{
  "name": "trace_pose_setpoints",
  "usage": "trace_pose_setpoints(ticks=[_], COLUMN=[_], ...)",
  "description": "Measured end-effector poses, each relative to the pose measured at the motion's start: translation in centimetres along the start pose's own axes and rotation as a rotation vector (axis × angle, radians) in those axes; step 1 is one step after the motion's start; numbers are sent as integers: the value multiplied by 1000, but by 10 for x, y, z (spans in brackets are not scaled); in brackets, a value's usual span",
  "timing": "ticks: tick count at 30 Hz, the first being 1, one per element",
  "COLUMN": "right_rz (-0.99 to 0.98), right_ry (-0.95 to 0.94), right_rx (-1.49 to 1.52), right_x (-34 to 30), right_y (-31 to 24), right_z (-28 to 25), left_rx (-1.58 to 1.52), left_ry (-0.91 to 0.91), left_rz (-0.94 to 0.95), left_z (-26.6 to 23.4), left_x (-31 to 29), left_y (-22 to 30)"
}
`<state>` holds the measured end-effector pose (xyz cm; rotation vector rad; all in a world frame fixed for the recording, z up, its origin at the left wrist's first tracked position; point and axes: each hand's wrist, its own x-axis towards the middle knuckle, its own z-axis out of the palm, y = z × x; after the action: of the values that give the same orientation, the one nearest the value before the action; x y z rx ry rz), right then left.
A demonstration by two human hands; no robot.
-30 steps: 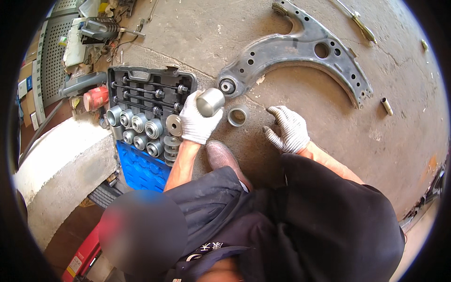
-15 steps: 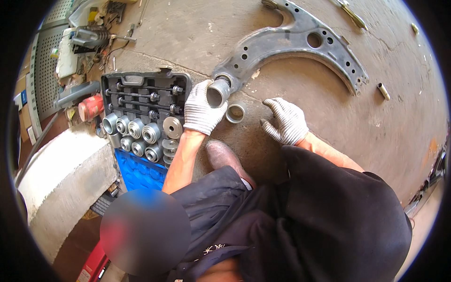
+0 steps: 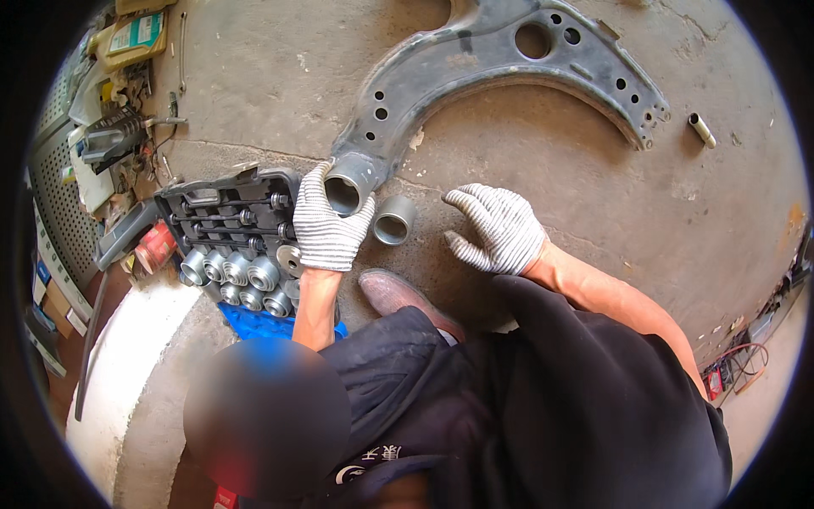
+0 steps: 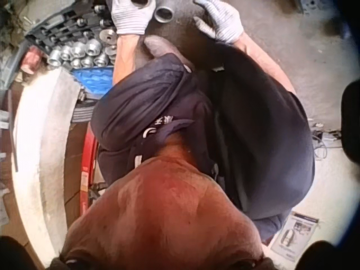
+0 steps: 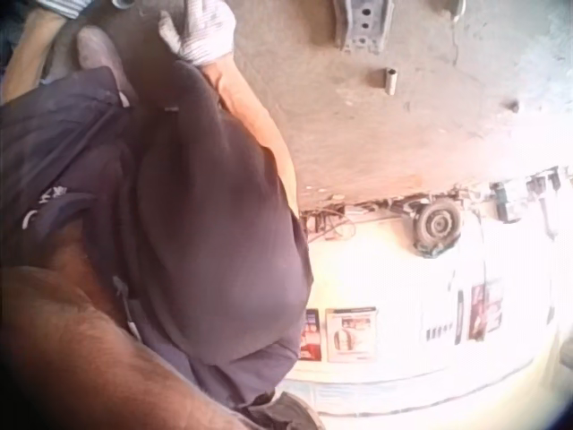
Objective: The person selects various metal rings and cylindrical sleeves from a blue and black tool kit. They place these components into the holes of a metal car control arm. The person then assembles a long threaded rod with nuts and washers, preparing a press tool.
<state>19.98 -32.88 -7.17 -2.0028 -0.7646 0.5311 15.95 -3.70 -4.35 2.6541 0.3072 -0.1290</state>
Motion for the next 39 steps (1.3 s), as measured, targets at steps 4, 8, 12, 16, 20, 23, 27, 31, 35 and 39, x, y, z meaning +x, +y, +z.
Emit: trace_pose_setpoints(ticks=[4, 8, 12, 16, 20, 23, 27, 31, 35, 39], right_rz=[4, 18, 15, 41, 24, 41, 25, 51, 23, 25], right_ry=[6, -24, -31, -28, -54, -31, -16, -31, -42, -15], right_rx=[26, 48, 72, 76, 98, 73, 100, 102, 109, 75], right_x=[-2, 0, 2, 0, 2, 0, 1, 0, 3, 4], right_y=[4, 5, 6, 6, 6, 7, 8, 7, 7, 3], right_z=[0, -2, -3, -4, -5, -3, -4, -7, -8, -6], left_rx=[18, 46, 48, 34, 84, 66, 75, 66, 73, 7], left_ry=[-41, -37, -38, -52, -71, -81, -88, -105, -58, 5], left_rz=[-12, -19, -33, -15, -16, 13, 4, 18, -57, -26], left_z=[-2, -4, -4, -2, -12, -8, -8, -8, -7, -4], left_x=[7, 8, 9, 12, 4, 8, 6, 11, 9, 9], left_y=[5, 7, 7, 4, 2, 1, 1, 5, 12, 9])
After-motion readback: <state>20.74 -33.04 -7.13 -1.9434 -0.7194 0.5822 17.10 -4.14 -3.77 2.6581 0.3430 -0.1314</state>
